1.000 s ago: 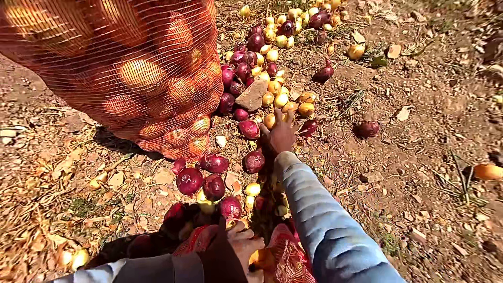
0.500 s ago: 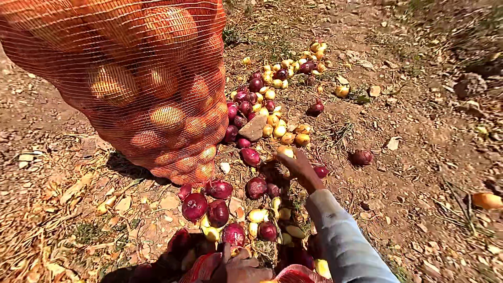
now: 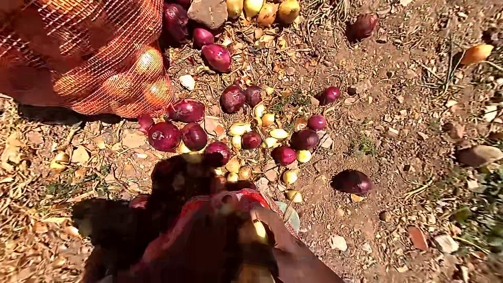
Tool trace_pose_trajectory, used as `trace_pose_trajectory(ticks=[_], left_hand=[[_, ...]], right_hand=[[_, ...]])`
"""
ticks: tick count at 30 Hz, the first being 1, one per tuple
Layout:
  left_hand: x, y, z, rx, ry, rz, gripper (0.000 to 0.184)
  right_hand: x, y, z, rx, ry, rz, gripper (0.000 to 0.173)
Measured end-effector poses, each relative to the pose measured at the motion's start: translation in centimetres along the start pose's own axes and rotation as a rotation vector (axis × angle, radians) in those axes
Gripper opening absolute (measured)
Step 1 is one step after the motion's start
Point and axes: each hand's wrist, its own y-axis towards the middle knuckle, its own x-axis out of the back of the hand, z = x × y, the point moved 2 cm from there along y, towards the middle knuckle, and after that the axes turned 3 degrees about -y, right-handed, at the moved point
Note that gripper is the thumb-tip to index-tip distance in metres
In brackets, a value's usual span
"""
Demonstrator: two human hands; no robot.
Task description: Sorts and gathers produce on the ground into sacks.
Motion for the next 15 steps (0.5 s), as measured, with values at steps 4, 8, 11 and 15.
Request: trace_pose_trajectory(ticks=[4, 8, 11, 15], left_hand=[[0.8, -6.6, -1.0, -0.233, -0.173, 0.298, 0.098], [0.9, -9.5, -3.5, -0.233, 0.101, 0.363, 0.032], [1.3, -8.3, -3.4, 0.175, 0.149, 0.442, 0.021], [3.1, -9.6, -8.3, 0.408, 0.179, -0.297, 0.033]], right_hand=[[-2.8, -4.0, 1.1, -0.032, -0.094, 0.139, 0.07], [-6.3, -5.9, 2.6, -0.022, -0.204, 0.25, 0.073], [-6.5, -7.7, 3.9, -0.023, -0.111, 0.159, 0.059], [-3.3, -11.2, 8.1, -0.154, 0.105, 0.226, 0.042]])
